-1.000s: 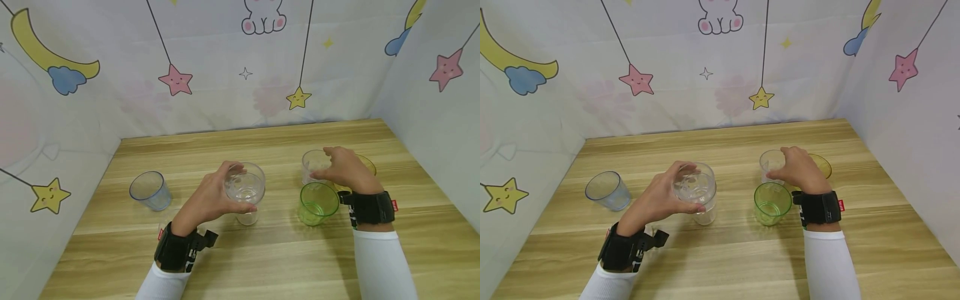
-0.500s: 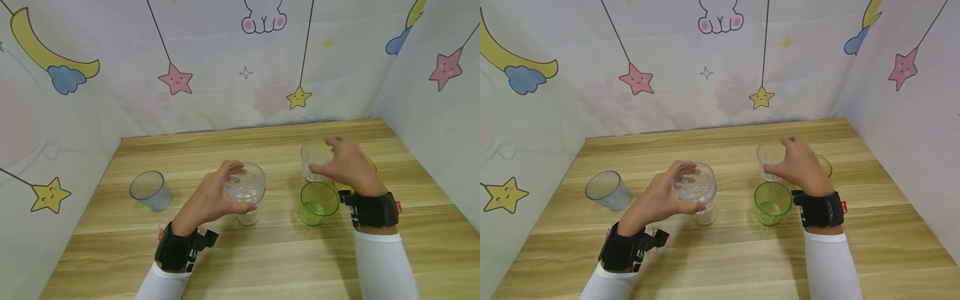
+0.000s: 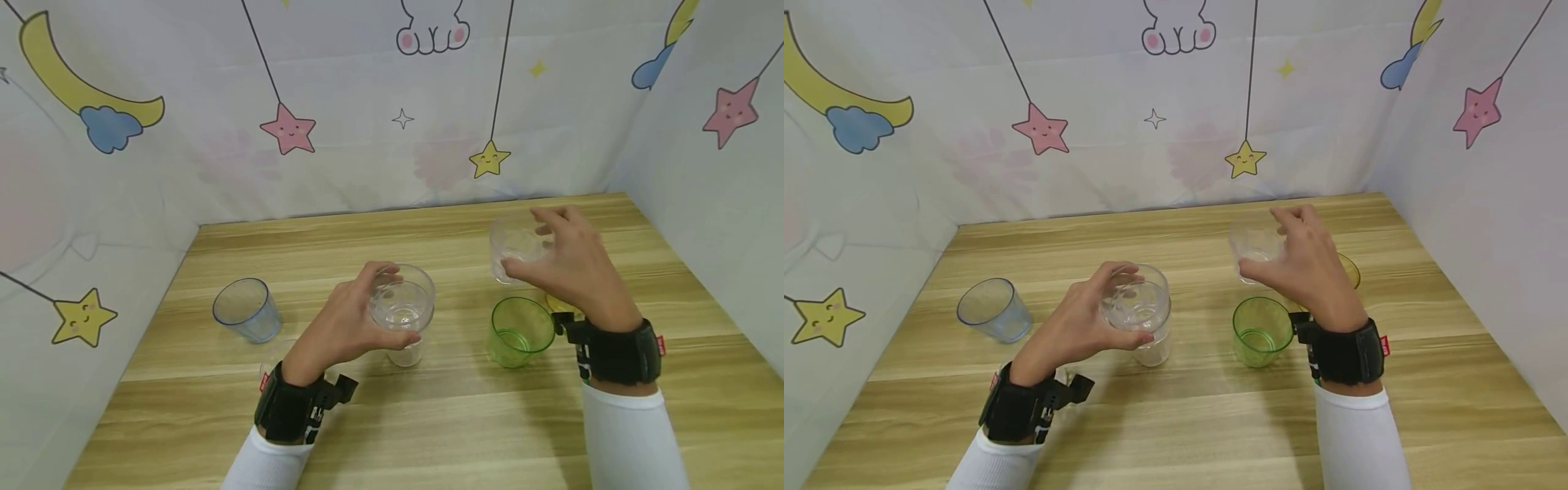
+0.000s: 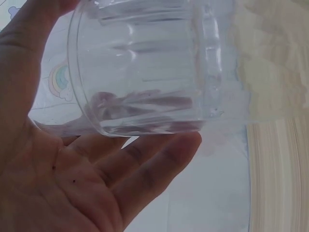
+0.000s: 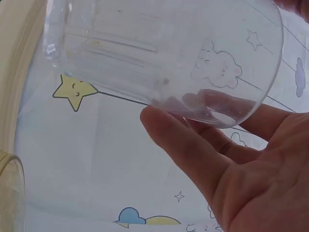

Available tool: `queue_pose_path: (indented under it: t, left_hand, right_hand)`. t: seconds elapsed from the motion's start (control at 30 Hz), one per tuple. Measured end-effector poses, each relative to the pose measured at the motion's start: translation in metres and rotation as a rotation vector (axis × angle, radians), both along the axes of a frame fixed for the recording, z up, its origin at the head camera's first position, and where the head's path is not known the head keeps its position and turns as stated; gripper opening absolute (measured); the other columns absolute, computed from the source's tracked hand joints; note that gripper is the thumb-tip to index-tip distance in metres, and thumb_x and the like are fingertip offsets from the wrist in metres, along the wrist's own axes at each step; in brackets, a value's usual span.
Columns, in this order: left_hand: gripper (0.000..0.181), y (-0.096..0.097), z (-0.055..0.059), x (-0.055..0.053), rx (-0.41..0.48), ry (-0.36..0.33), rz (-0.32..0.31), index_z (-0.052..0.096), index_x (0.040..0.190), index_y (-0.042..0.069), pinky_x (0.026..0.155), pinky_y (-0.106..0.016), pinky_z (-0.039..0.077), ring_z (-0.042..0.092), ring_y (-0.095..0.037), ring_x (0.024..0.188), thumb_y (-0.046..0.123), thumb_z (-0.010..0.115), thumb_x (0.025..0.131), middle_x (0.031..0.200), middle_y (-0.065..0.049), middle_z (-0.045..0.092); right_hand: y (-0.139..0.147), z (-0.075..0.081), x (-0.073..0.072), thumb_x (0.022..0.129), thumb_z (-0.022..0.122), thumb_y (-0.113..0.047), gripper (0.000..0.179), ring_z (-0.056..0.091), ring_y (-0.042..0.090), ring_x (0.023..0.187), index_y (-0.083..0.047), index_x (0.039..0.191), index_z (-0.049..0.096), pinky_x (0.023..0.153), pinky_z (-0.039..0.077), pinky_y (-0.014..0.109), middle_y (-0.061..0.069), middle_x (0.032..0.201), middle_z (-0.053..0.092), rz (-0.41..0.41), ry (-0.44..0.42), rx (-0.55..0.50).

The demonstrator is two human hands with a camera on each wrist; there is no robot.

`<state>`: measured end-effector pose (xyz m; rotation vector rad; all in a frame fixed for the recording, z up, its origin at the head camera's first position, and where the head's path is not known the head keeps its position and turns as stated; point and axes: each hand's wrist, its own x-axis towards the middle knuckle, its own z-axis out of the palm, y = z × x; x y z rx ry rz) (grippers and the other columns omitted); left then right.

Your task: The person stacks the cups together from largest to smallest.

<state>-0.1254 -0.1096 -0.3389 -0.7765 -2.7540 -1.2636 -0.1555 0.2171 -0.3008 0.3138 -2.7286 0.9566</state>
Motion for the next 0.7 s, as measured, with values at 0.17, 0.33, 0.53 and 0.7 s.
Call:
queue_pose_path:
  t: [0.17, 0.33, 0.53, 0.7]
  left_hand:
    - [0.088, 0.0, 0.0, 0.0, 0.007, -0.003, -0.005, 0.047, 0.139, 0.018, 0.085, -0.039, 0.055, 0.063, -0.021, 0.111, 0.038, 0.093, 0.067, 0.135, -0.002, 0.06]
    - [0.088, 0.001, -0.001, 0.0, 0.013, 0.0, -0.008, 0.047, 0.139, 0.016, 0.084, -0.039, 0.055, 0.063, -0.022, 0.111, 0.038, 0.093, 0.067, 0.135, -0.002, 0.06]
    - [0.088, 0.0, -0.001, 0.0, 0.013, 0.008, -0.005, 0.048, 0.139, 0.018, 0.084, -0.039, 0.055, 0.063, -0.02, 0.111, 0.038, 0.093, 0.067, 0.135, -0.001, 0.06]
    - [0.087, 0.0, -0.001, 0.0, 0.022, 0.011, -0.006, 0.048, 0.139, 0.019, 0.084, -0.039, 0.055, 0.063, -0.02, 0.11, 0.038, 0.093, 0.066, 0.134, -0.001, 0.061]
  right_hand:
    - [-0.006, 0.002, 0.003, 0.075, 0.087, -0.029, 0.081, 0.056, 0.031, 0.107, -0.002, 0.143, 0.054, 0.085, 0.053, 0.051, 0.016, 0.124, 0.053, 0.012, 0.113, -0.085]
    - [-0.014, 0.002, 0.006, 0.073, 0.089, -0.024, 0.076, 0.058, 0.027, 0.106, 0.0, 0.138, 0.059, 0.084, 0.056, 0.042, 0.012, 0.122, 0.057, 0.024, 0.215, -0.153]
    - [-0.024, 0.003, 0.009, 0.07, 0.089, -0.019, 0.072, 0.061, 0.026, 0.103, -0.001, 0.135, 0.063, 0.079, 0.049, 0.01, 0.013, 0.123, 0.061, 0.053, 0.334, -0.237]
    - [-0.031, 0.005, 0.012, 0.07, 0.089, -0.018, 0.07, 0.062, 0.023, 0.103, -0.001, 0.134, 0.064, 0.08, 0.05, 0.011, 0.011, 0.123, 0.061, 0.056, 0.373, -0.26]
